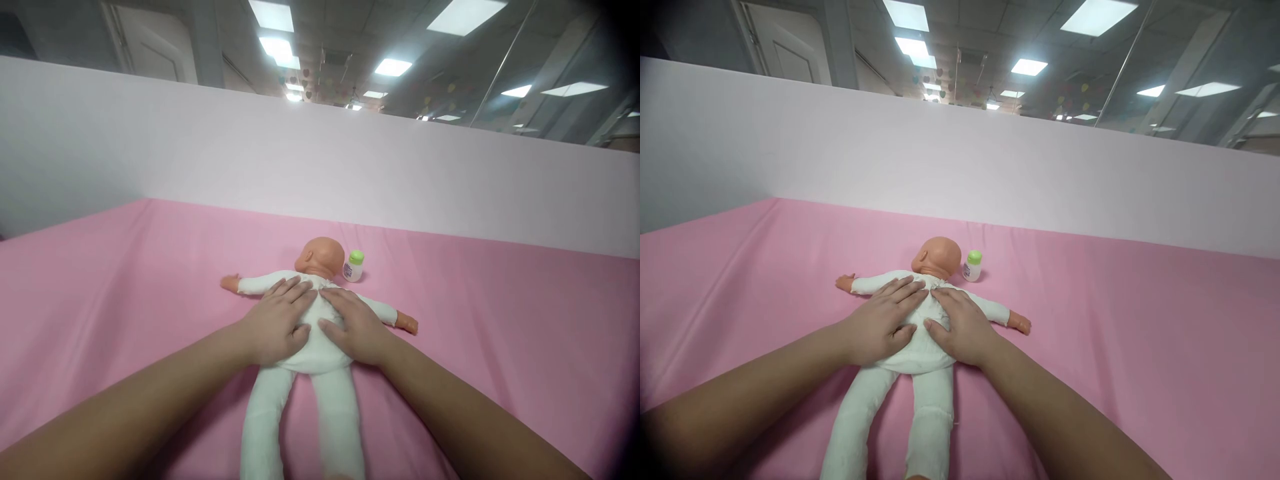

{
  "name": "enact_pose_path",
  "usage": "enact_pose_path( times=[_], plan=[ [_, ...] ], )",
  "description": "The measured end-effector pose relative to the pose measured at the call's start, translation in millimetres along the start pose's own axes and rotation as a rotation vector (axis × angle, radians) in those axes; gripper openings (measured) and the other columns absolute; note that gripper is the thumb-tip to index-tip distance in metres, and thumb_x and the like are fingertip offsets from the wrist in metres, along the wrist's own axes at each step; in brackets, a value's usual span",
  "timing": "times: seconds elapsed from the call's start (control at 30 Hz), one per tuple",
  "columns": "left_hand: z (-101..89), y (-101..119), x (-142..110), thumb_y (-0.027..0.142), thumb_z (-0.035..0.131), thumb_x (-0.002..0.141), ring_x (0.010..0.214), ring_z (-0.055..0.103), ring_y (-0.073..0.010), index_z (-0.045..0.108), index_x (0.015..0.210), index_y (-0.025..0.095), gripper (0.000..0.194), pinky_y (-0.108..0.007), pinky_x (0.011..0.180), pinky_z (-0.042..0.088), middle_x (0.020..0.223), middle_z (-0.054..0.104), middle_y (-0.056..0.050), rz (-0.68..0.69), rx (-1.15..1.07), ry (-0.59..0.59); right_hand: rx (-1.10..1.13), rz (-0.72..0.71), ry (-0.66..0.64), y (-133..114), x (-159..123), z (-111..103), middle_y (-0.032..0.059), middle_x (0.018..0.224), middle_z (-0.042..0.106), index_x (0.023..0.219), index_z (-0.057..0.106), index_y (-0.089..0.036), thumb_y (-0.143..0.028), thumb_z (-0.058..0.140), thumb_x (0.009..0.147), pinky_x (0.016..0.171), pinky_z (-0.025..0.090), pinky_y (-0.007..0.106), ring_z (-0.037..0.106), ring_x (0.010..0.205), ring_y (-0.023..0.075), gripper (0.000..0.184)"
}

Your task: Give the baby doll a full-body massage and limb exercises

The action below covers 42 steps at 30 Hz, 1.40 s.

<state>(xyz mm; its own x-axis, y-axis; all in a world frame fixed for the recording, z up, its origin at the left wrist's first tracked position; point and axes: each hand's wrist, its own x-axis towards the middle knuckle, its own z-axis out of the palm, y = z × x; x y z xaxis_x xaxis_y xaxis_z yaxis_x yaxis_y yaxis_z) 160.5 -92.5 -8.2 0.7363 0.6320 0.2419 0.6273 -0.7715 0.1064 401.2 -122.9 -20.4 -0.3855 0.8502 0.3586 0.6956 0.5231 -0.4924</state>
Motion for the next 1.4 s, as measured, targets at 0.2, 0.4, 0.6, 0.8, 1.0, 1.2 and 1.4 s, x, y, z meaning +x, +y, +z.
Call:
enact_pose_path(
  times=[0.2,0.4,0.6,0.8,1.0,1.2,1.4],
  plan=[
    [1.4,-2.4,1.0,0.036,0.060,0.090,0.158,-0.001,-0.0418,0.020,0.165,0.020,0.087,-0.065,0.125,0.011,0.173,0.002,-0.015,-0.019,0.020,-0.001,-0.047,0.021,0.067,2.4,-1.7,3.0,0.0124,0.163,0.039,0.159,0.038,-0.022,-0.048,0.064,0.094,0.123,0.031,0.059,0.034,0.152,0.0347,0.075],
    [4.8,-7.5,5.2,0.041,0.062,0.089,0.157,0.011,-0.0416,0.024,0.164,0.020,0.086,-0.065,0.123,0.016,0.170,0.018,-0.019,-0.048,-0.041,-0.041,0.018,0.043,-0.072,7.3,0.2,1.5,0.0135,0.165,0.035,0.161,0.033,-0.021,-0.054,0.059,0.097,0.124,0.031,0.058,0.034,0.152,0.0339,0.077],
    [4.1,-10.1,3.1,0.047,0.062,0.089,0.157,-0.004,-0.0441,0.014,0.166,0.016,0.097,-0.064,0.124,0.011,0.172,-0.002,-0.021,-0.087,-0.044,-0.006,0.025,0.070,0.025,14.3,1.2,5.6,0.0121,0.163,0.040,0.160,0.035,-0.023,-0.058,0.061,0.095,0.123,0.030,0.059,0.034,0.151,0.0341,0.078],
    [9.2,-19.4,8.3,0.060,0.058,0.088,0.158,0.004,-0.0404,0.010,0.166,0.011,0.104,-0.058,0.126,0.009,0.171,0.008,-0.021,-0.130,-0.077,-0.090,0.045,0.118,-0.020,10.9,4.4,5.7,0.0148,0.160,0.044,0.162,0.032,-0.020,-0.059,0.056,0.097,0.121,0.032,0.060,0.041,0.147,0.0366,0.079],
    [-6.6,-10.6,2.5,0.061,0.058,0.090,0.151,0.030,-0.0410,0.035,0.159,0.016,0.086,-0.056,0.121,0.027,0.165,0.032,-0.019,-0.177,-0.114,0.100,0.082,0.124,0.015,6.4,3.0,-1.0,0.0113,0.160,0.044,0.158,0.038,-0.026,-0.058,0.058,0.097,0.120,0.033,0.059,0.039,0.148,0.0356,0.072],
    [-36.4,-9.4,-7.3,0.066,0.037,0.098,0.079,0.066,-0.0293,0.069,0.081,0.020,0.058,-0.048,0.088,0.044,0.080,0.072,-0.009,-0.470,-0.116,0.167,0.058,0.133,0.199,9.9,-1.2,-0.4,0.0071,0.149,0.055,0.144,0.054,-0.030,-0.054,0.055,0.099,0.117,0.037,0.058,0.044,0.141,0.0331,0.052],
    [-26.9,-31.0,-5.7,0.078,0.042,0.091,0.083,0.067,-0.0286,0.070,0.082,0.022,0.064,-0.037,0.075,0.046,0.084,0.074,-0.007,-0.555,-0.578,-0.045,0.032,0.072,0.298,4.8,-1.8,4.9,0.0082,0.128,0.066,0.128,0.063,-0.028,-0.048,0.053,0.101,0.103,0.049,0.050,0.058,0.118,0.0298,0.035]
  ],
)
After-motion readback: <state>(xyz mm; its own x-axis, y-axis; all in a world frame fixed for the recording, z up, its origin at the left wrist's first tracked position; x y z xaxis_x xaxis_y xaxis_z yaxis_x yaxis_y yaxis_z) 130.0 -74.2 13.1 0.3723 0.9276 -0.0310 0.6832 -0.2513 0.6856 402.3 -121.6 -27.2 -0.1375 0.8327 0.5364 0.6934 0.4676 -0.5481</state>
